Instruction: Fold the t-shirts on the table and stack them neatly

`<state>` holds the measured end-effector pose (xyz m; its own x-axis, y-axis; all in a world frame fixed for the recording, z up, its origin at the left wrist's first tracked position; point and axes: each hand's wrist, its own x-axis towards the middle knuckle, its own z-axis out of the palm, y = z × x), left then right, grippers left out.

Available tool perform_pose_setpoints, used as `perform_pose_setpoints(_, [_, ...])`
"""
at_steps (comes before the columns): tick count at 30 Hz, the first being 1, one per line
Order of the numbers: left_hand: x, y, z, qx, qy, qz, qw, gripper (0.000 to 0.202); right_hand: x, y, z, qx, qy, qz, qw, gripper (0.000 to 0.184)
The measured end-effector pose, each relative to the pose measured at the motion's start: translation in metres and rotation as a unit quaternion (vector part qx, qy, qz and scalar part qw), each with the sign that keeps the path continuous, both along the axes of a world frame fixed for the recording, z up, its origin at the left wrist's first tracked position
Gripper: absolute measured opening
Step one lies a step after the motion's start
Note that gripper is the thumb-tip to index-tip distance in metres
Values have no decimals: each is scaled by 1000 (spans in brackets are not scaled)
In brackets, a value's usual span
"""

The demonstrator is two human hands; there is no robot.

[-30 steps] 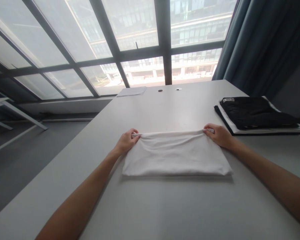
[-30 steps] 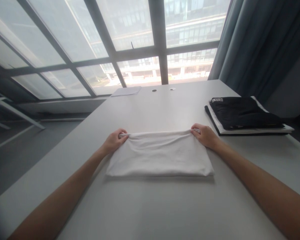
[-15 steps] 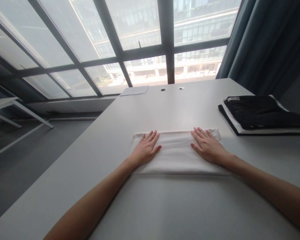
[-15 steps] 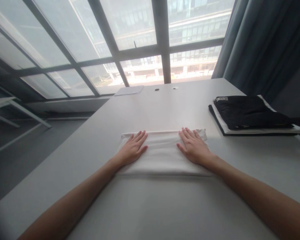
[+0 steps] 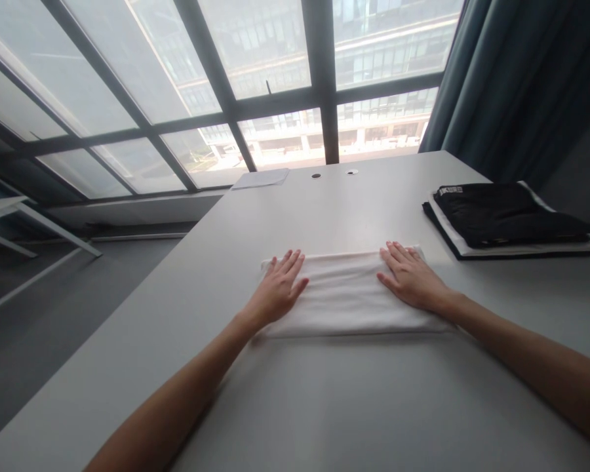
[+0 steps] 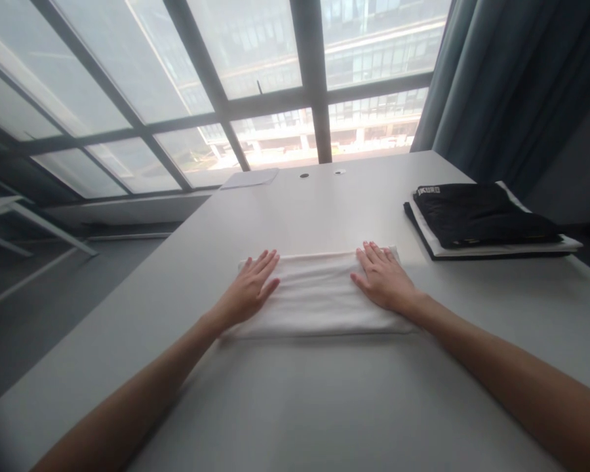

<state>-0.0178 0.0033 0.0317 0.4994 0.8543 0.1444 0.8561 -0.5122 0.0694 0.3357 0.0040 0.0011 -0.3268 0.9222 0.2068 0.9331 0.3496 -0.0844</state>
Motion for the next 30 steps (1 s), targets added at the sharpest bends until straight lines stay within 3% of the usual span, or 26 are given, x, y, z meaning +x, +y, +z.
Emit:
perform_pose_setpoints(4, [32,-23,-3,-58,3,-75,995,64,-27,-21,12,27,40,52,997,64])
perform_pose_setpoints(9, [38,-27,-15,-90,32,-83,992,69,-54,-45,8,-59,41,134,988,71])
perform_pose_setpoints(14, [35,-22,-5,-100,26,-88,991,70,-47,-38,5,-45,65,86,993,68])
perform_pose_setpoints(19, [71,-8,9,-83,-1,-95,992,62,-44,-30,0,-73,48,65,994,72])
perform_pose_setpoints(24, [104,12,-16,-59,5,-74,996,65,-44,-30,-1,-75,43,64,994,70])
perform_pose_setpoints(27, [104,16,-29,-33,-3,-67,997,66,-44,-30,1,-72,44,66,994,69])
perform_pose_setpoints(30, [101,15,-31,-19,0,-60,998,69,-45,-30,3,-55,50,63,995,68])
